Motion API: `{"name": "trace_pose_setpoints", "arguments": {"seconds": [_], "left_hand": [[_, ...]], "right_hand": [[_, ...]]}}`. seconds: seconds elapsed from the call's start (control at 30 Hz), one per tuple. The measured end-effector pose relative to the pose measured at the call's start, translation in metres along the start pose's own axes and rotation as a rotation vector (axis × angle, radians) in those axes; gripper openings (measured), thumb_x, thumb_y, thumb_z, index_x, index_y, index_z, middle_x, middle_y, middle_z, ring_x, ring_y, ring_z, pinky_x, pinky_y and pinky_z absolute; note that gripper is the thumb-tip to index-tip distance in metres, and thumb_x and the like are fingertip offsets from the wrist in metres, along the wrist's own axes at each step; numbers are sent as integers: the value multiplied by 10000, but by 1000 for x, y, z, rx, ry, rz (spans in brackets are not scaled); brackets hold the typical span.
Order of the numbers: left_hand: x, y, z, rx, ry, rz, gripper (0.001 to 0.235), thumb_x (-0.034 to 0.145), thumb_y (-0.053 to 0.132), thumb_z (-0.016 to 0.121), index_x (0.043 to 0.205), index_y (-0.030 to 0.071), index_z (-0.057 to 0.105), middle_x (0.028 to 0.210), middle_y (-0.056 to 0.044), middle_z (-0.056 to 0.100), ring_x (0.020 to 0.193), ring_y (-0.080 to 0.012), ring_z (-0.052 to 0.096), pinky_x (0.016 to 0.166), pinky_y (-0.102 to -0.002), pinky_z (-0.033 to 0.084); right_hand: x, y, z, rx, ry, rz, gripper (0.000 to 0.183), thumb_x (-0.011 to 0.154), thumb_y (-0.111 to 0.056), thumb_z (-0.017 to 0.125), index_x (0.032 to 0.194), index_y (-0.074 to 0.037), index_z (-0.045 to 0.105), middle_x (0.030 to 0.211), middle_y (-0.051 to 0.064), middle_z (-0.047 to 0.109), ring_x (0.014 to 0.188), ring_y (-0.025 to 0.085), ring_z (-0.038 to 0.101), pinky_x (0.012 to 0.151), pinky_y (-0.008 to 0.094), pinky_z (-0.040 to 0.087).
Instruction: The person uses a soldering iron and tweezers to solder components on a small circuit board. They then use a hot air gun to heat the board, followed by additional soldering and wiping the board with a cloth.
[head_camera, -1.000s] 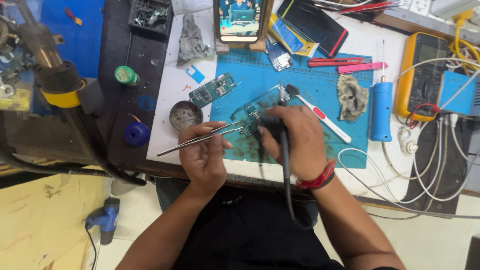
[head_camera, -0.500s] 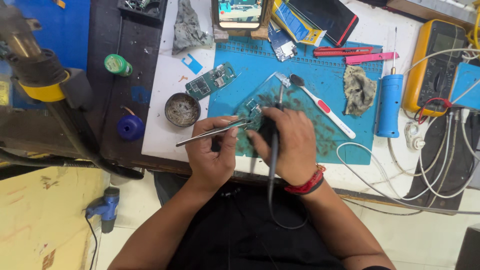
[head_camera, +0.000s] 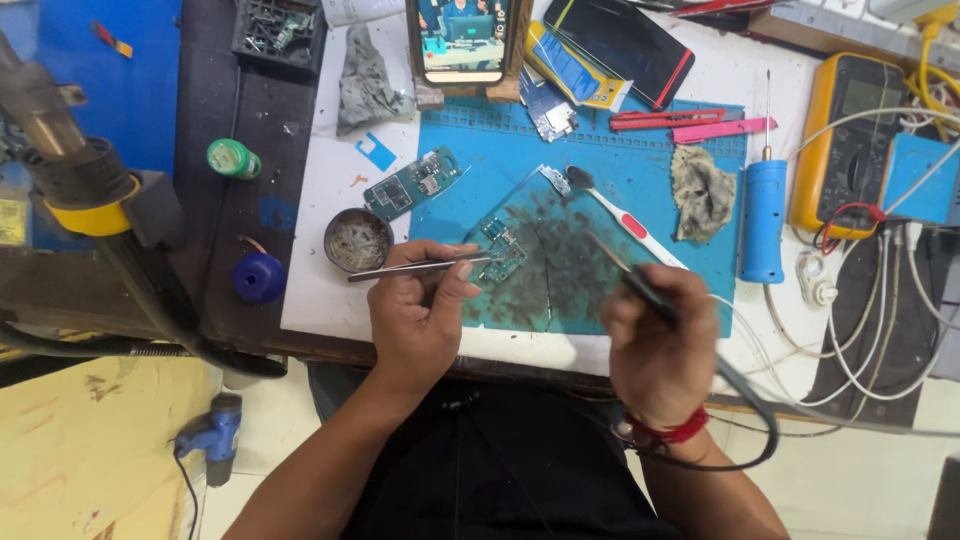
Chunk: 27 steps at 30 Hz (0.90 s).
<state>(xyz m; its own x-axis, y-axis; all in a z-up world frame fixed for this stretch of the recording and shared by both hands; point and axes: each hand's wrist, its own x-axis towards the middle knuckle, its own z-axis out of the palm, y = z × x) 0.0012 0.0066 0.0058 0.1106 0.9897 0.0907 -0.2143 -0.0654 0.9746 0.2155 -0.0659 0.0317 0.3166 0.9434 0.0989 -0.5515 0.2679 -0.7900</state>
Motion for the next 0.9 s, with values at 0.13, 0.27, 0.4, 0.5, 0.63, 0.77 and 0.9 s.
{"name": "trace_pose_setpoints", "arguments": {"seconds": [0.13,0.27,0.4,0.5,0.63,0.77,0.9], "left_hand": [[3,-3,2,64,-15,-17,175,1042,65,628,1164,9,516,1137,-154,758,813,-98,727,699,-221,573],[10,-6,8,55,-7,-25,173,1037,61,632,1161,11,522,1116,-152,761,806,-96,721,694,-228,588],[5,-9,10,112,-1,-35,153,1034,65,634,1142,8,542,1095,-139,768,823,-100,735,695,-240,624],[7,-7,10,207,-2,-18,145,1031,83,640,1119,18,546,1062,-111,777,771,-100,740,649,-245,626],[6,-3,11,368,-8,18,143,1025,106,651,1104,38,553,1028,-80,783,693,-103,739,599,-247,587],[7,-2,11,423,-7,57,124,1024,104,662,1091,54,570,995,-73,783,670,-113,731,586,-257,562],[8,-3,12,447,5,86,117,1018,93,665,1085,59,576,1016,-85,779,650,-120,718,568,-263,550]], "right_hand": [[19,-1,-3,-39,161,102,279,1113,-249,568,1258,-16,620,926,90,687,729,142,609,760,323,486],[33,17,-2,-415,177,216,215,951,-96,651,1151,-17,650,895,65,700,708,107,628,667,271,516],[17,28,-2,-586,2,189,120,945,21,728,1048,-3,672,891,24,689,748,30,595,637,198,464],[15,31,-1,-855,-93,51,134,911,12,753,1012,-11,669,814,19,710,705,14,605,620,185,479],[18,30,1,-835,-124,13,104,901,22,747,968,-9,674,811,16,720,682,16,613,590,181,464],[18,33,5,-909,-104,-31,114,889,16,767,959,-3,679,798,18,720,683,16,607,599,178,463],[20,34,6,-1012,-96,-57,128,865,9,792,941,1,690,777,28,718,675,21,605,598,182,457]]}}
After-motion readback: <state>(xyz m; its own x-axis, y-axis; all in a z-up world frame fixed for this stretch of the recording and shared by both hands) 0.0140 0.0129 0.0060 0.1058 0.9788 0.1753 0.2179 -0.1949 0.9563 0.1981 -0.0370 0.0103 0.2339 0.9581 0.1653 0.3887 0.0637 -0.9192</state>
